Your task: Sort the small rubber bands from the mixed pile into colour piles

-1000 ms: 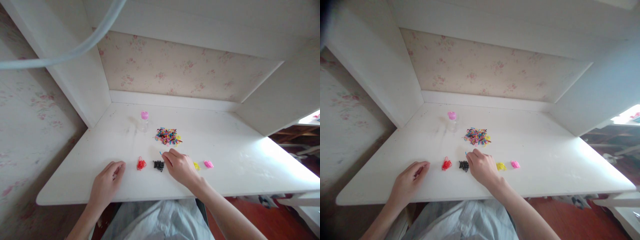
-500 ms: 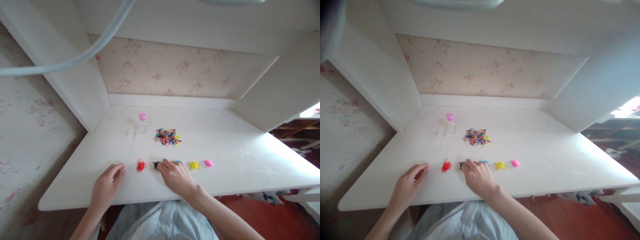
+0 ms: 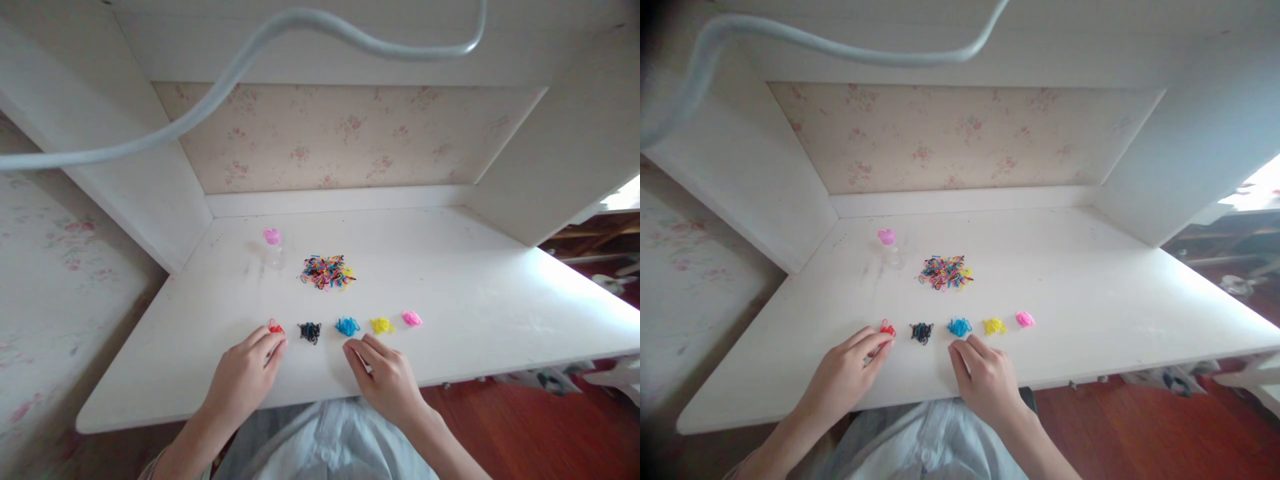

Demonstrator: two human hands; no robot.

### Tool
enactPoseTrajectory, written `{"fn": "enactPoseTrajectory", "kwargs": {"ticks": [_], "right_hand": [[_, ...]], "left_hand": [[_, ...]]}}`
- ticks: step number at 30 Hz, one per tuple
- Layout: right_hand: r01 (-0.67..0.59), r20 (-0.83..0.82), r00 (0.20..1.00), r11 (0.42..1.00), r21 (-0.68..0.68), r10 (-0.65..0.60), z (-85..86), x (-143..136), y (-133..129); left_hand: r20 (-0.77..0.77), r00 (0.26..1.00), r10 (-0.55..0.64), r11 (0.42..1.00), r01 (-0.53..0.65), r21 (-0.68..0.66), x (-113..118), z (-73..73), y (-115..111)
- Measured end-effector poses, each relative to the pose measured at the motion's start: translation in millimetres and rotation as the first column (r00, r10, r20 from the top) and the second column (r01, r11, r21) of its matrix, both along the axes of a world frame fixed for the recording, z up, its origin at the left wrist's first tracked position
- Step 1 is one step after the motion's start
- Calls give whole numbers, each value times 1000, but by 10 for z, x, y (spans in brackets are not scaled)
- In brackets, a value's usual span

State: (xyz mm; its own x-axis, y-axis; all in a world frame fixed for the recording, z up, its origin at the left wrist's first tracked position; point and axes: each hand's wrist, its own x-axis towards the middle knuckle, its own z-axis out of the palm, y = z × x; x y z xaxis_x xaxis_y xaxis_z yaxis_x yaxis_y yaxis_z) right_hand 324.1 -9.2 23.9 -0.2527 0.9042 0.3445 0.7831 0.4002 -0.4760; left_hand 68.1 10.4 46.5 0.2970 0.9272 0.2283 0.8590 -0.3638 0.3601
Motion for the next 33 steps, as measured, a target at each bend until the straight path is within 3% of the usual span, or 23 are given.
{"fn": "enactPoseTrajectory", "kwargs": {"ticks": [4, 9, 24, 33], "right_hand": [[58, -113, 992, 997, -54, -64, -141, 164, -98], [60, -167, 984, 997, -38, -65, -221, 239, -123], [57, -49, 997, 996, 63, -54, -282, 218, -134], [62, -31, 998, 996, 71, -60, -278, 206, -131]], "left_hand": [[-162, 984, -77, 997, 75, -17, 287, -19, 30], [-252, 967, -44, 999, 40, -21, 437, -85, 93], [-352, 936, -25, 1000, 26, -3, 515, -101, 121], [-291, 956, -25, 1000, 21, -19, 498, 59, 233]]}}
